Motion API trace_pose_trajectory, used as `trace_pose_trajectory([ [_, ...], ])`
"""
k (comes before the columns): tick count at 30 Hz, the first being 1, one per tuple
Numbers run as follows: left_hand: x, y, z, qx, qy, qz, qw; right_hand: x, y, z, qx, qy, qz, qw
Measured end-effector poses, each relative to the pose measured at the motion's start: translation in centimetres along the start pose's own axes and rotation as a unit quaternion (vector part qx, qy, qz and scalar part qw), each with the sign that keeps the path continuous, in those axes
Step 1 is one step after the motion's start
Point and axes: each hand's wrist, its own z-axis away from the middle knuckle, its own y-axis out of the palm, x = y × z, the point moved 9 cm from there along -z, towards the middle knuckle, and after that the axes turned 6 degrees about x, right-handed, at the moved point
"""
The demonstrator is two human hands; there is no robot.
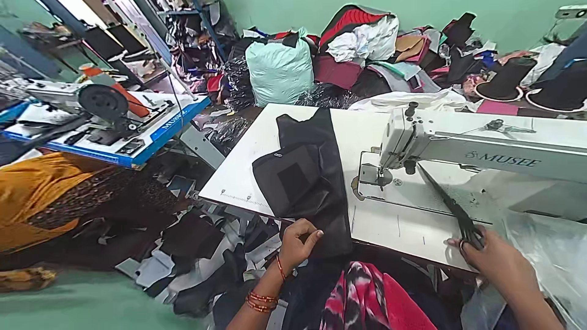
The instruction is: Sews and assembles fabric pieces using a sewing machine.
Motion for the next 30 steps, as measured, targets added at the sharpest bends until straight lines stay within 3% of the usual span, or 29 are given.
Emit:
trace_pose_trajectory([
  [3, 0.9, -2.8, 2.5, -0.129, -0.132, -0.172, 0.968, 0.0, -0.9, -1.9, -0.02, -0.022, -0.009, 1.0],
  [6, 3.3, -4.8, 3.5, -0.097, -0.321, -0.213, 0.918, 0.7, -1.5, -2.6, -0.031, -0.058, 0.006, 0.998],
  [8, 4.2, -5.4, 3.2, -0.085, -0.361, -0.242, 0.896, 2.5, -2.0, -2.7, -0.038, -0.095, 0.013, 0.995],
  [12, 4.2, -5.2, 1.0, -0.08, -0.361, -0.257, 0.893, 9.1, -0.2, -2.1, 0.012, -0.204, -0.045, 0.978],
  [18, 3.6, -2.8, -2.1, -0.124, -0.268, -0.031, 0.955, 22.4, 5.1, -0.9, 0.148, -0.35, -0.177, 0.908],
  [24, 3.7, -1.1, -3.1, -0.122, -0.278, -0.02, 0.952, 30.2, 11.9, -4.8, 0.311, -0.335, -0.305, 0.835],
  [27, 3.6, -0.9, -3.7, -0.11, -0.284, -0.05, 0.951, 31.6, 12.9, -5.3, 0.322, -0.314, -0.352, 0.821],
  [30, 3.0, -1.0, -3.9, -0.114, -0.301, -0.061, 0.945, 31.4, 10.3, -4.4, 0.188, -0.34, -0.374, 0.842],
])
